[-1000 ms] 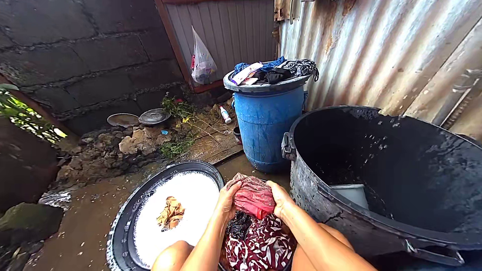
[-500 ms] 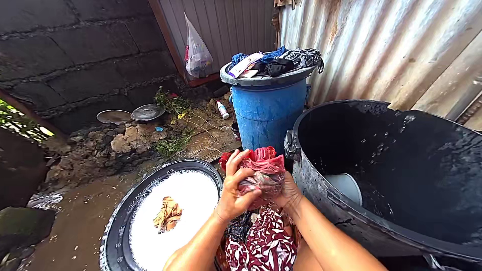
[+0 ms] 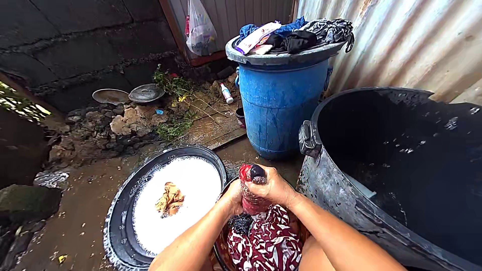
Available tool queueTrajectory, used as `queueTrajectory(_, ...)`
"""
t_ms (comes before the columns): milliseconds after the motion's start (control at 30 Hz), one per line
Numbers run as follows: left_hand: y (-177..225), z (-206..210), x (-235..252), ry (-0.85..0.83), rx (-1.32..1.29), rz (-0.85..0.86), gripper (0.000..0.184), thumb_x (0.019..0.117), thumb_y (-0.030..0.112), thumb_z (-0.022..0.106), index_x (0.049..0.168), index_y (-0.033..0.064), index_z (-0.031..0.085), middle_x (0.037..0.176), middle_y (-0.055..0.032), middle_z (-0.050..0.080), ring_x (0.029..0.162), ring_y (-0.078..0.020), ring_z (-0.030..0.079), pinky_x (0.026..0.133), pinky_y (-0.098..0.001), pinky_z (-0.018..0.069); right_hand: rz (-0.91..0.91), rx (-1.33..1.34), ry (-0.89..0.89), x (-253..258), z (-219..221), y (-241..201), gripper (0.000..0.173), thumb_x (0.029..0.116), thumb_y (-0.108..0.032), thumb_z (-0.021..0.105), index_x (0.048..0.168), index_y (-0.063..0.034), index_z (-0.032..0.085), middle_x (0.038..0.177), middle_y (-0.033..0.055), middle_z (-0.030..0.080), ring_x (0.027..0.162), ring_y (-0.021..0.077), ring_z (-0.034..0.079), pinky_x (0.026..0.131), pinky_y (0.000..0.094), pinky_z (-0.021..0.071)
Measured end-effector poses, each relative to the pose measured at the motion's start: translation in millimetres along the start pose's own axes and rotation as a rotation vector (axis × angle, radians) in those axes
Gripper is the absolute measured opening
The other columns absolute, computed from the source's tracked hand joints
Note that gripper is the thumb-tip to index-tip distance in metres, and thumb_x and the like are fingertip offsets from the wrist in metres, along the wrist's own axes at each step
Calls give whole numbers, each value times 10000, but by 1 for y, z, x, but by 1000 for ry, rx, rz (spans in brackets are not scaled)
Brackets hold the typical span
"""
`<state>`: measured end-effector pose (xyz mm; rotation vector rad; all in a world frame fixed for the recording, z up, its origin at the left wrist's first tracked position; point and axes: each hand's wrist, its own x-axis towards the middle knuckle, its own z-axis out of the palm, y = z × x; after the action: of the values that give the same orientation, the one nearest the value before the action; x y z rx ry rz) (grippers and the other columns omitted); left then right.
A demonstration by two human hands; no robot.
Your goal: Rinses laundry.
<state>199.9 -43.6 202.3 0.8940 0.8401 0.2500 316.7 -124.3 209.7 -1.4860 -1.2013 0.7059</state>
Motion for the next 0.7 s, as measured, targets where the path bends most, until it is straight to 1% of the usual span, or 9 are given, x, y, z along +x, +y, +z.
queueTrajectory(100,24,-16,14,180,99,162,462,1132,300,212,1113,53,602,901,-82,681,833,-184,682,756,-390,576,372,137,-34,8,0,9,523,1052,-336,536,1392,59,499,1261,224,634,1139,227,645,1005,386,515)
queueTrajectory(200,59,-44,14,432,0,447,465,1126,378,296,1068,37,608,815,-65,675,735,-146,681,681,-344,584,486,-60,-173,16,-7,16,690,1082,-444,447,1597,-38,233,1369,268,573,1197,363,624,1022,505,498)
queueTrajectory(267,78,-72,17,593,-53,642,458,1123,397,313,1099,43,601,837,-42,661,750,-115,668,697,-333,575,422,-271,-212,17,-16,16,728,1054,-394,542,1600,-22,237,1395,236,573,1193,348,625,1056,490,471)
queueTrajectory(367,93,-116,27,815,-40,792,525,1124,434,258,1231,19,561,1011,-97,647,896,-163,668,803,-398,564,374,-354,-206,17,-27,11,610,1051,-328,564,1534,-2,382,1397,229,570,1167,324,631,1037,462,478)
queueTrajectory(467,97,-139,27,901,238,577,562,1116,443,316,1526,60,324,1354,-250,538,1164,-332,593,937,-519,505,381,-397,-210,14,-31,9,568,1053,-317,556,1508,-2,428,1409,230,559,1191,325,617,1045,466,470)
queueTrajectory(500,92,-140,28,873,407,499,610,1109,362,409,1569,-3,246,1467,-318,455,1310,-393,516,1062,-538,430,388,-422,-220,13,-33,9,562,1052,-317,557,1501,0,438,1414,233,555,1225,336,599,1063,482,453)
queueTrajectory(567,74,-139,39,739,863,340,617,1060,284,545,1500,-105,353,1430,-380,481,1362,-483,473,1137,-608,348,400,-471,-241,12,-35,9,534,1050,-319,559,1470,2,479,1414,230,556,1287,347,564,1101,501,423)
queueTrajectory(633,48,-125,54,486,1284,140,451,1049,289,540,1342,-48,599,1297,-304,633,1260,-476,581,1073,-666,406,401,-499,-259,11,-36,9,502,1052,-320,555,1439,-2,514,1396,223,567,1299,344,554,1107,505,415)
queueTrajectory(700,9,-99,68,199,1485,-84,404,1063,297,504,1278,-12,653,1227,-282,669,1159,-445,646,1002,-635,471,405,-520,-267,9,-37,8,483,1055,-320,548,1423,-8,531,1388,215,575,1304,345,550,1104,515,413)
